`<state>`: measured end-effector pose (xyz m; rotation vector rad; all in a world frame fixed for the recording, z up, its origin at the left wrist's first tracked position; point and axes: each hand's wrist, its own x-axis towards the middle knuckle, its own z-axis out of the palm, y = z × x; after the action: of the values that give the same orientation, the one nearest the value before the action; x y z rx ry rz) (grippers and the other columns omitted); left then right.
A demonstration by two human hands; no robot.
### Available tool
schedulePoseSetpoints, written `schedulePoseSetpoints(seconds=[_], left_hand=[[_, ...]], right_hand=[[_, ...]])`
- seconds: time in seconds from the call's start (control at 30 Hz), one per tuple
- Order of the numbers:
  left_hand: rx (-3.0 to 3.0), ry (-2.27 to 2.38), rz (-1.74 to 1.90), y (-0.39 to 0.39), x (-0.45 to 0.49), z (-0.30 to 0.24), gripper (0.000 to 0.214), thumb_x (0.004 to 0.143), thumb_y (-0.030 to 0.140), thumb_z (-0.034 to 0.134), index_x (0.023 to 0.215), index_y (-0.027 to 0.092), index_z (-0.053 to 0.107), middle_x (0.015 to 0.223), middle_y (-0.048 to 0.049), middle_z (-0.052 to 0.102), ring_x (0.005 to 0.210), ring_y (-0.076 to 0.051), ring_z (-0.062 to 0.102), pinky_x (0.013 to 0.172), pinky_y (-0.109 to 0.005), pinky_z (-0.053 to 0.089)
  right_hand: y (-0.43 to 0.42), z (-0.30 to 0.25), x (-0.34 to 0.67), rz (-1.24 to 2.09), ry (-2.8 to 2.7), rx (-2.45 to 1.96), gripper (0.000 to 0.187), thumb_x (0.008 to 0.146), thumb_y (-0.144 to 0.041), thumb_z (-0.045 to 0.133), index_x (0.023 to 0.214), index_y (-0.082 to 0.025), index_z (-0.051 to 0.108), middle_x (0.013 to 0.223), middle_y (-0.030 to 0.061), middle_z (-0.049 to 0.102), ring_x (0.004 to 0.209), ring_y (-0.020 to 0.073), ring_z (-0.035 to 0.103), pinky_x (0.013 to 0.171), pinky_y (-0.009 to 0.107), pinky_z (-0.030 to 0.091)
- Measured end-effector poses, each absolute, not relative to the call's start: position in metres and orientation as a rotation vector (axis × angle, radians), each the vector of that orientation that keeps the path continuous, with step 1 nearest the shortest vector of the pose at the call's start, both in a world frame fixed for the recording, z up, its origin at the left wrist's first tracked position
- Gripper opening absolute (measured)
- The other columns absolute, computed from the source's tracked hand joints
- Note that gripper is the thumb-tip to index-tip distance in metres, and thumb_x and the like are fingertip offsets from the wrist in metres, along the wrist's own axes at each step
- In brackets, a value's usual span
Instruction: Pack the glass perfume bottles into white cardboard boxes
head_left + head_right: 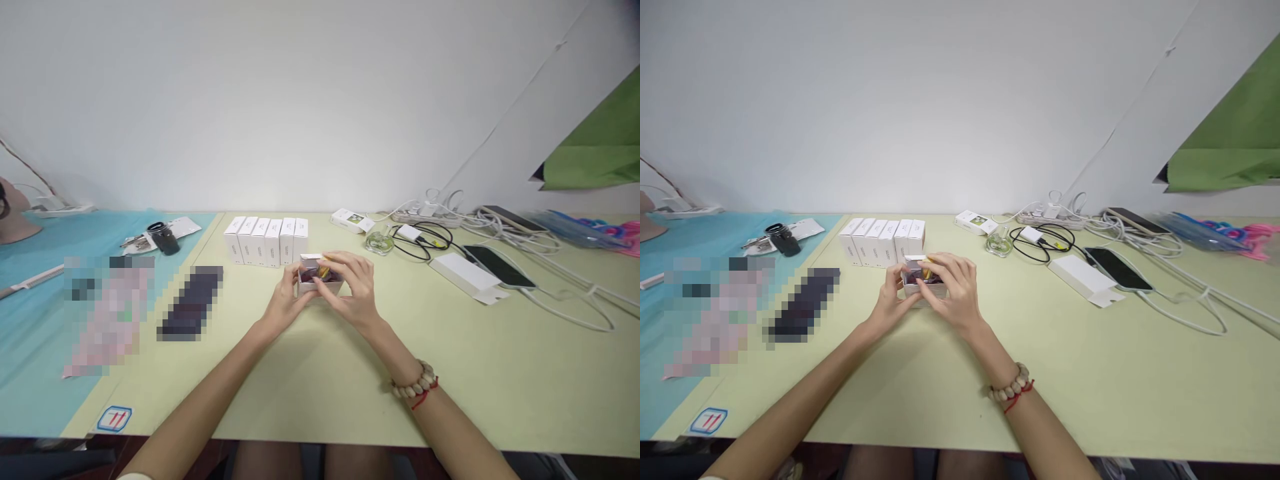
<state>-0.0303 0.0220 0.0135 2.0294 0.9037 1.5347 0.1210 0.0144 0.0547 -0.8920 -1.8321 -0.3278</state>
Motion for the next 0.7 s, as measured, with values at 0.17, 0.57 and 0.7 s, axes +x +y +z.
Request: schedulePoseSetpoints(seconds=[0.17, 0.57, 0.7], left_hand=[[2.032, 0.934, 1.529, 0.021, -0.030, 0.014, 0.038, 0.079, 0.024, 0.056, 0.109, 0.023, 0.034, 0.102, -0.0034, 0.051, 0.089, -0.013, 0.057, 0.077, -0.031, 0.051], [2.020, 0.949, 1.470, 0.021, -0.034, 0.022, 0.045, 0.077, 0.027, 0.061, 0.115, 0.024, 0.038, 0.115, -0.0074, 0.051, 0.095, -0.015, 0.058, 0.081, -0.032, 0.050], [2.035, 0.897, 1.440, 0.021, -0.036, 0.024, 0.043, 0.080, 0.026, 0.056, 0.118, 0.024, 0.037, 0.118, -0.0085, 0.050, 0.098, -0.015, 0.057, 0.083, -0.033, 0.050]], right_hand=[[0.017, 0.047, 0.116, -0.406, -1.779, -0.875, 0.020, 0.073, -0.023, 0.063, 0.092, -0.029, 0.064, 0.108, 0.0022, 0.061, 0.103, 0.0216, 0.054, 0.088, 0.040, 0.036], [0.022, 0.045, 0.129, -0.362, -1.742, -0.986, 0.025, 0.074, -0.025, 0.058, 0.098, -0.027, 0.063, 0.117, 0.0062, 0.053, 0.107, 0.0251, 0.050, 0.088, 0.043, 0.036], [0.026, 0.051, 0.138, -0.312, -1.748, -1.056, 0.026, 0.074, -0.026, 0.058, 0.101, -0.026, 0.061, 0.121, 0.0083, 0.048, 0.111, 0.0265, 0.046, 0.088, 0.045, 0.037]])
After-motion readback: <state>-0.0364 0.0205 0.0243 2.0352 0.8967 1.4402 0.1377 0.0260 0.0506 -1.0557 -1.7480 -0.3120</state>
